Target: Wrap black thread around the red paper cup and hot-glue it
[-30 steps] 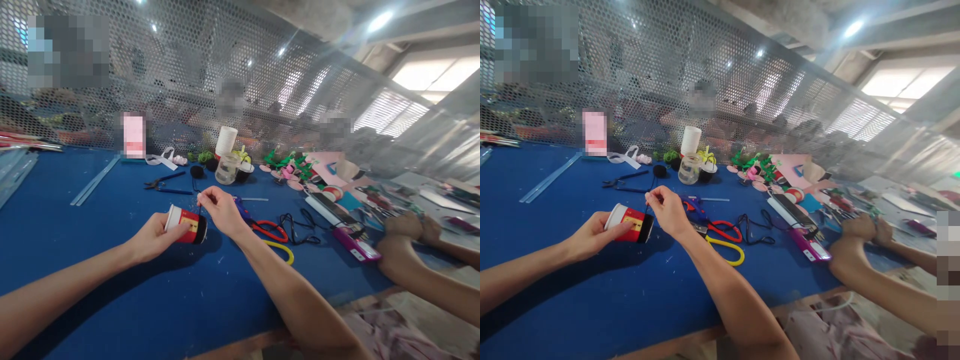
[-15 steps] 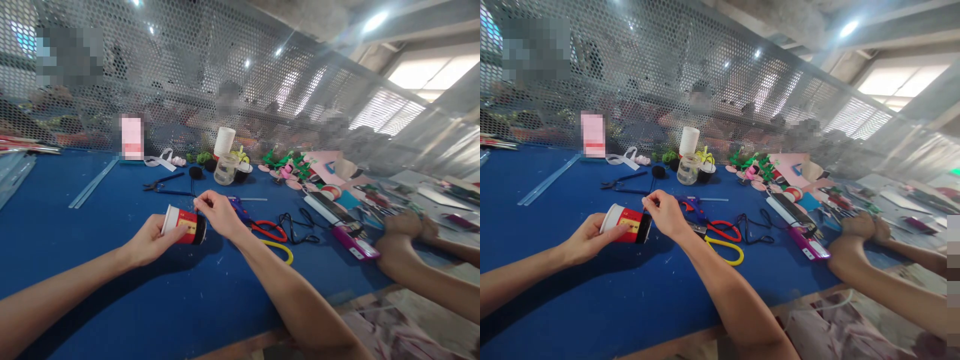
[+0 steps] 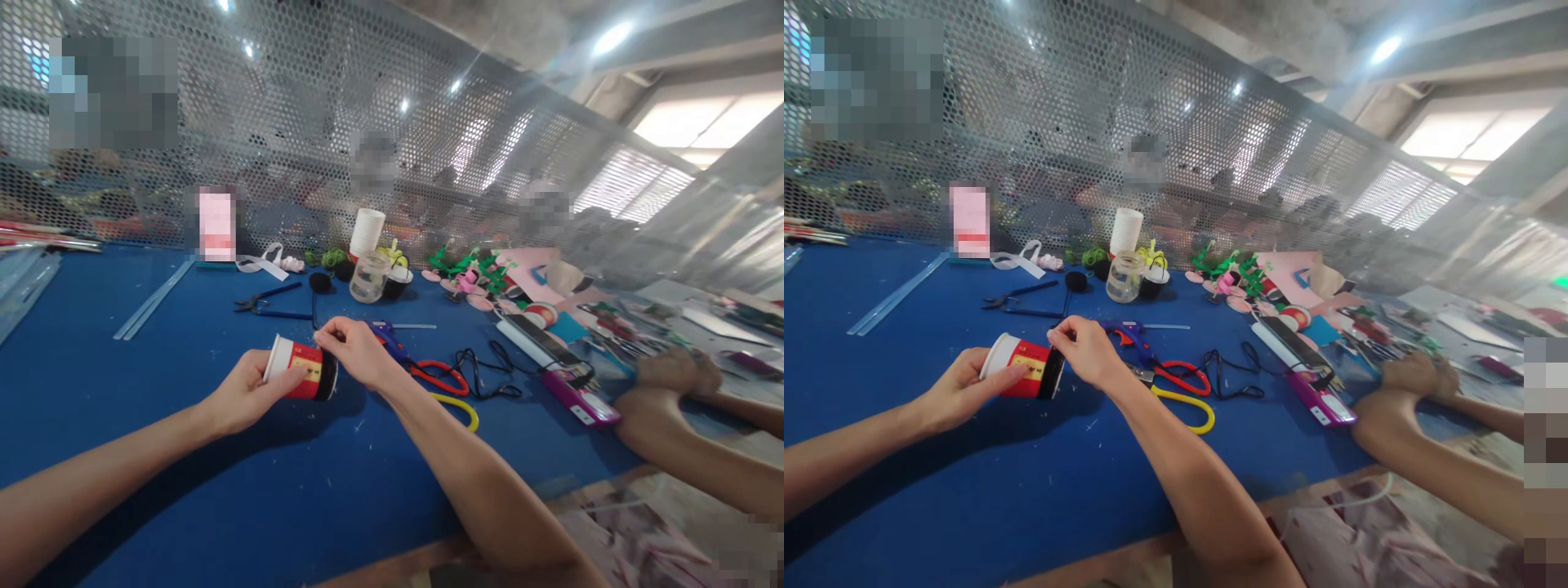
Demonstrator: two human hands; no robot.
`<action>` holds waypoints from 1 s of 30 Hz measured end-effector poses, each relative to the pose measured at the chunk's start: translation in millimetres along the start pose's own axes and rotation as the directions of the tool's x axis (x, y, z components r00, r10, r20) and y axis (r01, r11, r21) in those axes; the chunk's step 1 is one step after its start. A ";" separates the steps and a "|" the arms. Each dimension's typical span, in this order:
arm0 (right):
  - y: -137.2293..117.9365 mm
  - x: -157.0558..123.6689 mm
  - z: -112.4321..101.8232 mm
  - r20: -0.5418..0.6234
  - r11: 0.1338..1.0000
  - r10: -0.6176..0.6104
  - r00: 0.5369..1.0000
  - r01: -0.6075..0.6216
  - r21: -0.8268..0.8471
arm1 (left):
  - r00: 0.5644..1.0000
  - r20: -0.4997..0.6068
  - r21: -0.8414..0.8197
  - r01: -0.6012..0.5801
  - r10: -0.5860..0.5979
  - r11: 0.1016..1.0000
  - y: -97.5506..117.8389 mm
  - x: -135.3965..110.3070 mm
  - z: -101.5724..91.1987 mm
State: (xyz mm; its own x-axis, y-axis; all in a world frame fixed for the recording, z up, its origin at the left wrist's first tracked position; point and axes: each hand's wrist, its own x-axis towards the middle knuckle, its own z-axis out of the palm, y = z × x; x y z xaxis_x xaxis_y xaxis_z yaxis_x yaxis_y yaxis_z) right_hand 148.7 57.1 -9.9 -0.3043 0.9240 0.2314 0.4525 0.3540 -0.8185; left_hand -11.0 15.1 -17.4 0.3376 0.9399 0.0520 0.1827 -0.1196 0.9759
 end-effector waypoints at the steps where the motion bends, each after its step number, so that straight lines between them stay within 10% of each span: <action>1: 0.1 0.0 -0.4 0.011 1.000 0.009 1.000 -0.009 0.004 | 1.000 -0.006 -0.020 0.014 -0.014 1.000 1.1 -0.1 0.5; 22: 2.6 0.3 -0.7 0.173 0.987 0.156 0.973 -0.160 0.008 | 0.982 0.025 -0.452 0.177 -0.186 0.874 8.8 0.9 5.4; 30: 2.6 1.9 -10.6 -0.020 0.996 0.018 1.000 -0.020 -0.091 | 0.959 -0.117 -0.522 0.161 -0.257 0.838 12.0 9.9 2.5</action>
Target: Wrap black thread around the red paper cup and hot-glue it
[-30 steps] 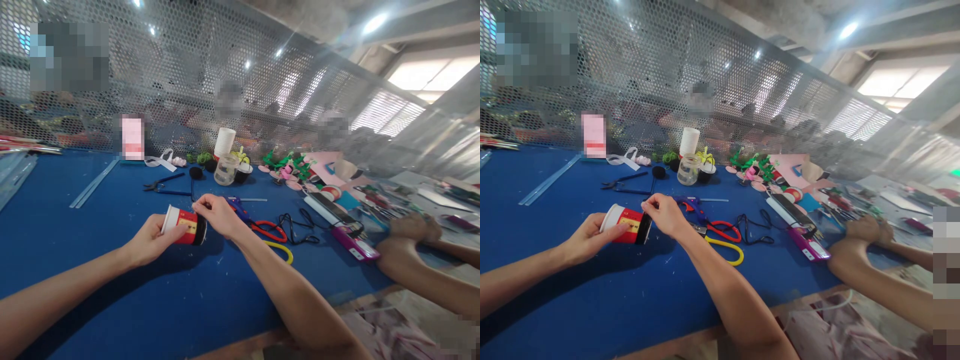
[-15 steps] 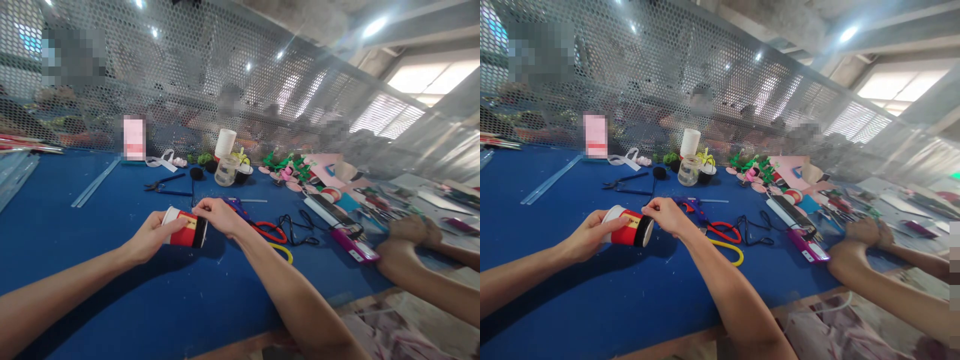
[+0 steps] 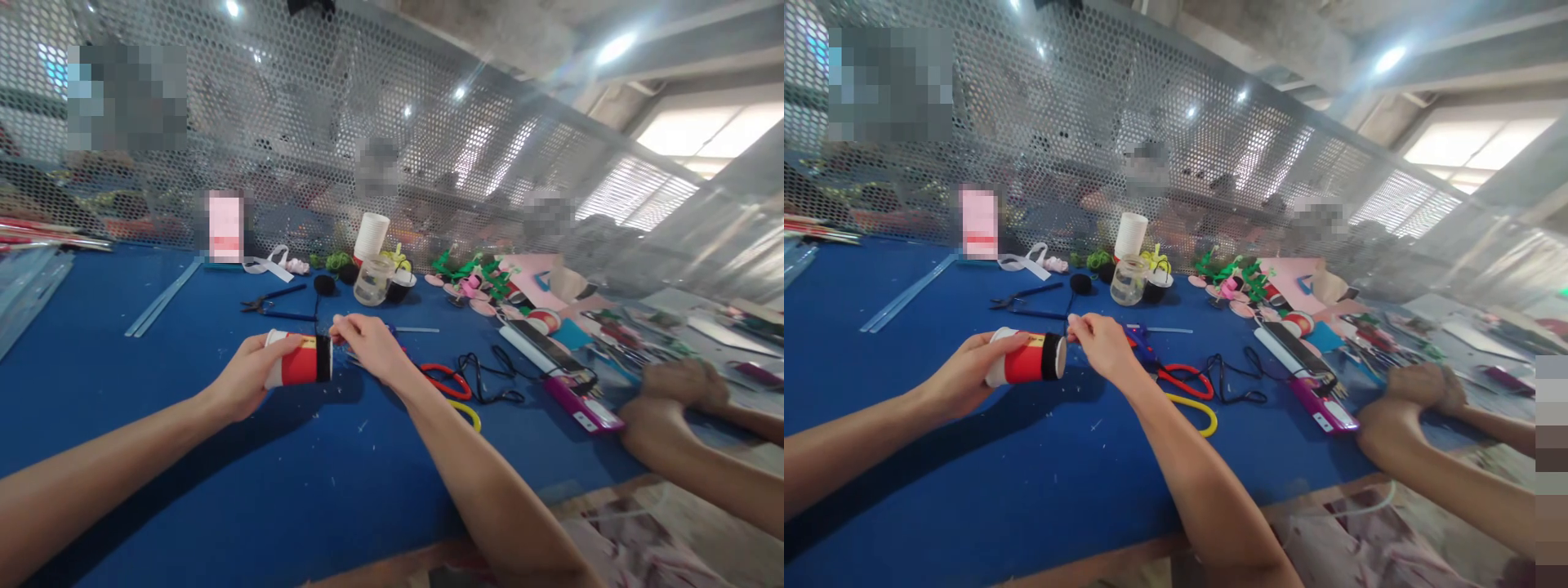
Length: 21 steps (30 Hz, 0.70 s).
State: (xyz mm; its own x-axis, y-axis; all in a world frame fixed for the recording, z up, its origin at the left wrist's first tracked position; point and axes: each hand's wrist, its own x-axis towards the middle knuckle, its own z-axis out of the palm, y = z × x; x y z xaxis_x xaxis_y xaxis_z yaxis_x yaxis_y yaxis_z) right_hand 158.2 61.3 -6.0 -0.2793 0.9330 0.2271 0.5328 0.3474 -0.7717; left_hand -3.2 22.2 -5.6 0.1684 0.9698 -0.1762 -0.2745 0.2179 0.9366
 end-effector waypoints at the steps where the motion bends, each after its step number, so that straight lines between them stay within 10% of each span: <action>1: -3.4 -2.5 -2.7 -0.010 1.000 -0.022 1.000 0.022 0.001 | 1.000 -0.022 -0.010 0.004 -0.004 1.000 0.6 2.1 -0.9; 12: -25.0 -22.7 13.1 0.081 0.956 -0.118 0.990 0.136 -0.260 | 0.993 -0.085 -0.052 0.083 -0.088 0.995 -1.1 10.3 -6.8; 21: -8.9 -25.6 3.1 0.161 0.944 0.071 0.984 -0.118 0.308 | 0.997 0.029 0.126 -0.076 0.073 0.989 -6.0 0.6 -2.3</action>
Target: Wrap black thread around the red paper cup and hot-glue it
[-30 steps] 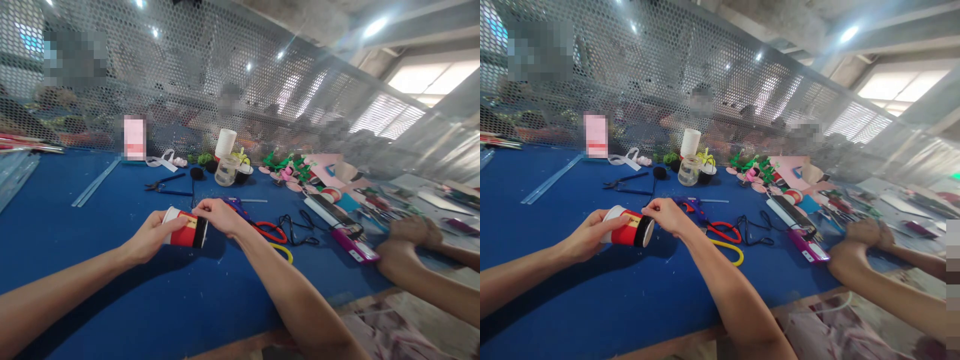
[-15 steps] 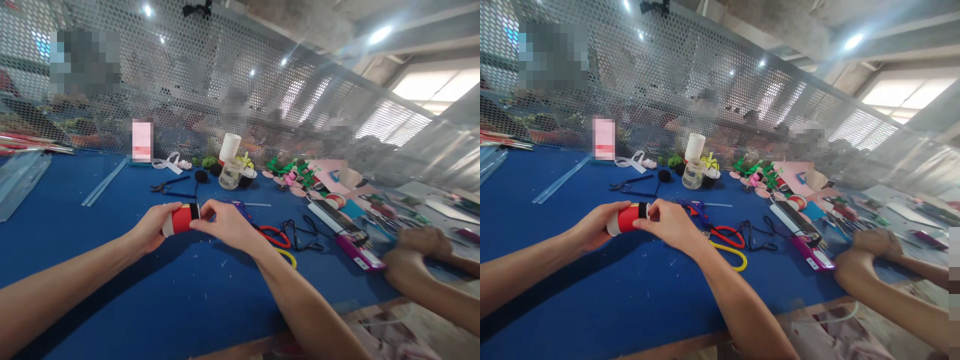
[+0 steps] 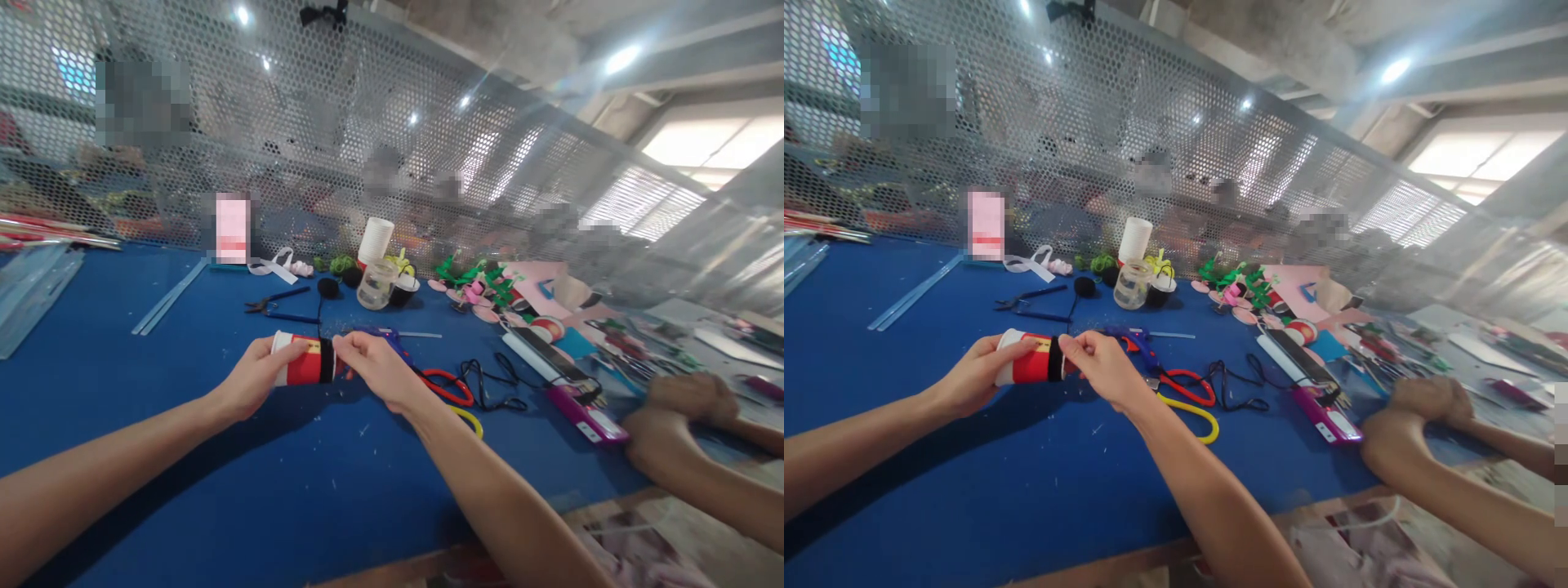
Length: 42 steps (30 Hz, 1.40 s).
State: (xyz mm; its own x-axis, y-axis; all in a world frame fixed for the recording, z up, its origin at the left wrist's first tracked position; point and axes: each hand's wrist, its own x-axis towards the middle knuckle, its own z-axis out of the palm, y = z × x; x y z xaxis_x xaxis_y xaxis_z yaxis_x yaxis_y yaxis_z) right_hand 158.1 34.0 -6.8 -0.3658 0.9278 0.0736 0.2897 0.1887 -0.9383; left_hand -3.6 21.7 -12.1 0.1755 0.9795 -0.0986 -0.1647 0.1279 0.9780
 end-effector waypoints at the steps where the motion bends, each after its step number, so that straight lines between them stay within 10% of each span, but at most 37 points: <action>1: 2.7 0.2 0.2 0.000 0.996 0.039 0.999 -0.038 0.081 | 0.998 0.035 0.058 -0.047 0.045 0.997 -1.1 -1.8 -0.3; 6: 12.9 -2.0 3.4 -0.013 0.964 0.088 0.996 -0.082 0.252 | 0.972 0.181 0.279 -0.197 0.150 0.940 -3.8 -5.2 -4.1; 14: 3.7 -15.0 7.8 -0.041 0.965 -0.184 0.982 0.173 -0.196 | 0.965 0.168 -0.098 0.218 -0.200 0.971 4.6 4.6 -6.7; 22: 10.3 -16.9 11.5 -0.244 0.882 -0.415 0.876 0.322 -0.344 | 0.965 0.172 -0.087 0.215 -0.198 0.973 0.0 3.1 -6.5; 35: 13.3 -18.7 19.7 0.109 0.811 -0.462 0.880 0.469 -0.351 | 0.975 0.131 0.044 0.177 -0.182 0.983 -5.1 1.1 -2.6; 39: 13.6 -9.1 0.3 -0.116 0.860 -0.413 0.903 0.345 -0.375 | 0.975 0.093 0.063 0.196 -0.201 0.979 -5.4 2.2 -2.4; 42: 17.2 1.6 -32.9 -0.421 0.831 -0.318 0.850 0.036 -0.555 | 0.974 0.064 0.069 0.215 -0.219 0.974 -4.5 2.9 -2.3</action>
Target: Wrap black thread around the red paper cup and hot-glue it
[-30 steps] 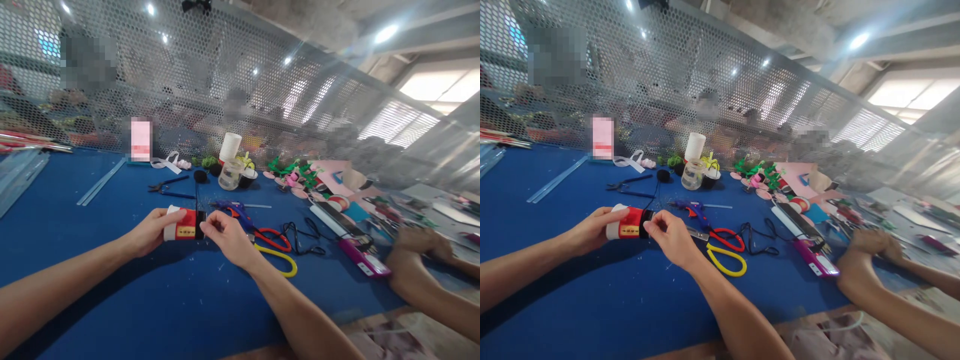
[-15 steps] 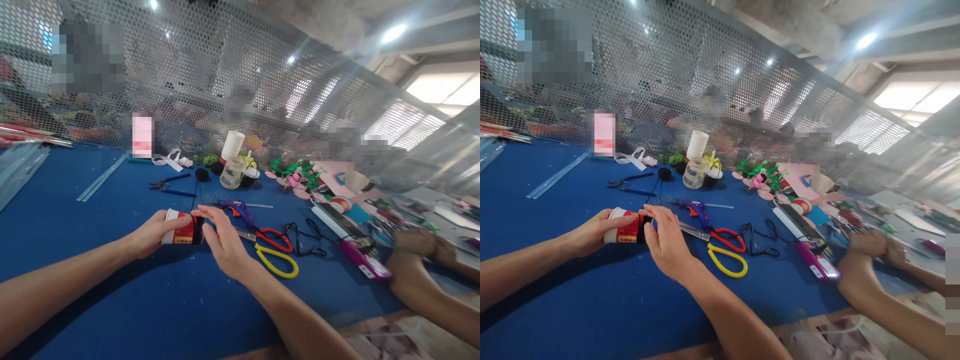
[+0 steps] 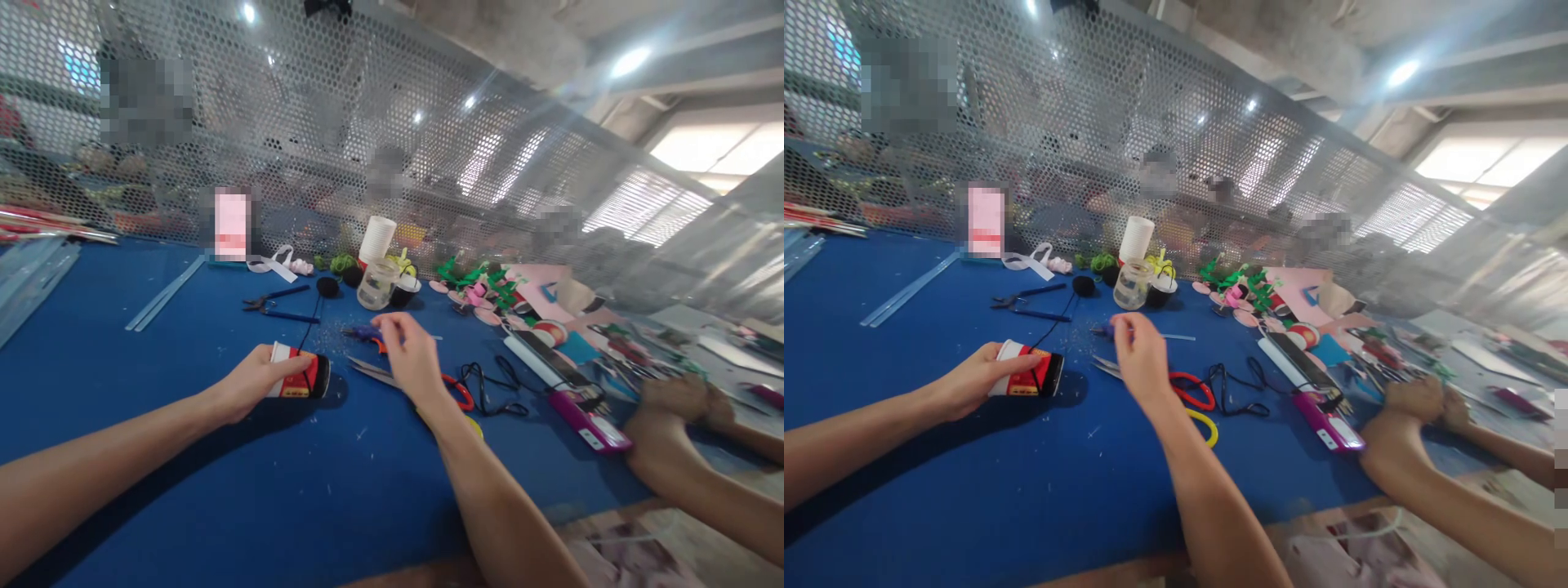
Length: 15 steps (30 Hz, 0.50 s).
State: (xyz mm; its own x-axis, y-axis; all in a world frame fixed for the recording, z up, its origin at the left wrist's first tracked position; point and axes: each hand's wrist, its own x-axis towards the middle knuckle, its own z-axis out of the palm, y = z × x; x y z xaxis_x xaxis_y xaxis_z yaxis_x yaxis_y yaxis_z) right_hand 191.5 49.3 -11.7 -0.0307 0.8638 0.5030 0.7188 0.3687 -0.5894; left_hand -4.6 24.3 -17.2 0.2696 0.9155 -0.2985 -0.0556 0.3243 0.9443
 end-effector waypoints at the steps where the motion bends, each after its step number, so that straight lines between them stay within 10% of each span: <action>1: 9.0 6.7 -5.1 -0.023 0.986 0.094 0.995 -0.096 -0.136 | 1.000 -0.013 0.003 0.003 -0.003 1.000 0.6 0.0 -0.1; 8: 59.6 20.8 2.6 0.165 0.915 0.320 0.933 -0.260 -0.307 | 0.998 -0.058 0.018 -0.005 0.006 1.000 4.6 1.0 -1.7; 15: 52.8 20.9 12.4 0.157 0.918 0.392 0.907 -0.374 -0.131 | 0.995 -0.099 0.052 0.038 -0.033 0.998 6.4 4.5 -3.6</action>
State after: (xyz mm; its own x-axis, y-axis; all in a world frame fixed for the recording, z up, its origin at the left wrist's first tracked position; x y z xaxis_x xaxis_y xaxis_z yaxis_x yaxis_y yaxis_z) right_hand 220.2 91.1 -40.2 0.1444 0.9815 0.1256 0.7622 -0.0294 -0.6467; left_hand -7.2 31.4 -13.0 0.1752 0.9233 -0.3419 0.0047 0.3465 0.9380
